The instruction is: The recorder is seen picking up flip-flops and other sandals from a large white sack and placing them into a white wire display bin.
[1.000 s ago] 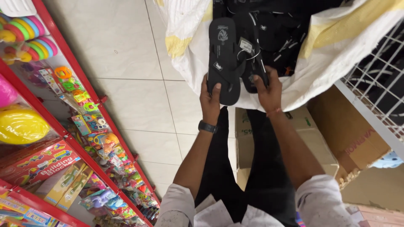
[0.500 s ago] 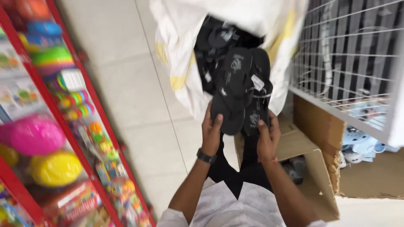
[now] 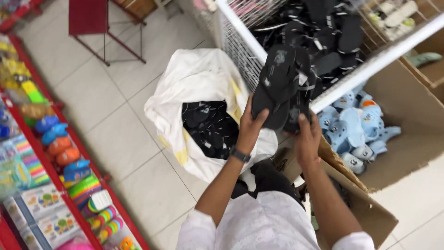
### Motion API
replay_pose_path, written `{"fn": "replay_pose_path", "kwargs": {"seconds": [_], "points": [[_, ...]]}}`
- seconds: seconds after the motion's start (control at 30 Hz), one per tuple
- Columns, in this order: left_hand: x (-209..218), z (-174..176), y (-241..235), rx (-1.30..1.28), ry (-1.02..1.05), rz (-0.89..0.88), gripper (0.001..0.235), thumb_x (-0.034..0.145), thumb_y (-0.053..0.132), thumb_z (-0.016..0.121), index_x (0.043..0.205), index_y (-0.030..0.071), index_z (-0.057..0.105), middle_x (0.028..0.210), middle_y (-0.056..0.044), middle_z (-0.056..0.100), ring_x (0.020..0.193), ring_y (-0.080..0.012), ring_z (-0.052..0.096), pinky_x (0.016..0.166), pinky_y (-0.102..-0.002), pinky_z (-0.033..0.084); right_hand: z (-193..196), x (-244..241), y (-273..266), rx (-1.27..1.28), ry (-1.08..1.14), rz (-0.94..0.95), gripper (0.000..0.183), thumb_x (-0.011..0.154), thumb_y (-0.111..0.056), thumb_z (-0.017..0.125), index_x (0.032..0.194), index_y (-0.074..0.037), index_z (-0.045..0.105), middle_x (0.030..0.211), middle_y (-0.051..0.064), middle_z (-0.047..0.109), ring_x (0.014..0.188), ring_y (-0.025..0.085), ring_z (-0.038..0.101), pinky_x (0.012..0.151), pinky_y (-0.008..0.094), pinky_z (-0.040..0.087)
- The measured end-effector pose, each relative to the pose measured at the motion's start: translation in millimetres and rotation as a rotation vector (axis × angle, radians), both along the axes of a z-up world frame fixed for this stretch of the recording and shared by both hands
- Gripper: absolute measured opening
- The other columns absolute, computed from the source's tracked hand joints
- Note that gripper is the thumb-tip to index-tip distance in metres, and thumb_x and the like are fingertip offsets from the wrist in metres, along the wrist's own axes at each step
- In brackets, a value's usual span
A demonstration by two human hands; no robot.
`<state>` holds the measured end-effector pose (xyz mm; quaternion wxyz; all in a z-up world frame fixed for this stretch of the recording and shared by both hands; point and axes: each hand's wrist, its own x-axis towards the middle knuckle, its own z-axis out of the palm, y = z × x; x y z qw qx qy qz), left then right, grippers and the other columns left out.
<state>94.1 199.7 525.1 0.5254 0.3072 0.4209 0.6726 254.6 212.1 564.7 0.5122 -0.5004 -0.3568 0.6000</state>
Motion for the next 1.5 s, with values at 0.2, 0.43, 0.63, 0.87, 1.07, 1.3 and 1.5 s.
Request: {"fn": "replay_pose_path", "kwargs": {"seconds": [0.2,0.43,0.63,0.87,1.07,1.3,1.5], "points": [[39,12,58,-0.021,-0.053,-0.153,0.088,0.096,0.028,0.072,0.164,0.000,0.024,0.141,-0.015,0.057,0.118,-0.0189,0.059,0.092,-0.028,0.054,0,44,40,0.086,0.062,-0.077,0.042,0.105,-0.023,0.057,0.140,0.001,0.053,0.106,0.005,0.070,0.083,0.012,0.069,0.061,0.026,0.059],[56,20,81,-0.059,-0.105,-0.249,0.092,0.094,0.023,0.073,0.165,0.005,0.019,0.147,-0.016,0.052,0.124,-0.0213,0.058,0.094,-0.031,0.055,-5,69,58,0.007,0.079,-0.139,0.038,0.104,-0.023,0.059,0.135,-0.001,0.059,0.099,0.003,0.068,0.075,0.012,0.067,0.057,0.025,0.059],[68,-12,137,-0.018,-0.012,-0.248,0.098,0.094,0.029,0.077,0.165,0.000,0.016,0.152,-0.020,0.050,0.133,-0.0248,0.055,0.107,-0.032,0.049,5,74,95,0.060,0.072,-0.151,0.041,0.106,-0.025,0.059,0.135,0.005,0.059,0.104,0.008,0.071,0.083,0.014,0.072,0.067,0.028,0.063],[40,-83,127,-0.091,0.511,-0.026,0.097,0.089,0.038,0.077,0.160,-0.002,0.024,0.151,-0.023,0.047,0.119,-0.0261,0.062,0.098,-0.036,0.054,-90,98,154,-0.168,-0.063,-0.179,0.055,0.098,-0.012,0.063,0.143,0.004,0.036,0.112,0.019,0.069,0.081,0.024,0.074,0.073,0.032,0.065],[-27,-252,-55,-0.211,0.519,0.096,0.064,0.094,0.021,0.075,0.147,-0.003,0.047,0.132,-0.017,0.065,0.115,-0.0203,0.065,0.096,-0.032,0.053,-125,91,76,-0.087,-0.281,-0.097,0.037,0.098,-0.003,0.061,0.134,0.009,0.059,0.112,0.017,0.071,0.089,0.019,0.074,0.081,0.027,0.064],[-66,-267,-273,-0.863,0.362,0.218,0.051,0.094,0.026,0.069,0.136,-0.004,0.061,0.104,-0.015,0.075,0.087,-0.0171,0.069,0.080,-0.032,0.060,-174,51,-15,0.000,-0.201,0.287,0.028,0.099,-0.005,0.065,0.122,0.012,0.064,0.104,0.015,0.071,0.088,0.019,0.071,0.079,0.030,0.061],[-63,-275,-322,-0.889,0.408,0.363,0.046,0.095,0.027,0.072,0.129,-0.004,0.067,0.097,-0.013,0.077,0.082,-0.0157,0.069,0.077,-0.031,0.058,-173,-11,-62,-0.211,-0.309,0.722,0.031,0.097,-0.010,0.066,0.122,0.009,0.065,0.103,0.013,0.074,0.091,0.016,0.074,0.084,0.029,0.062]]}}
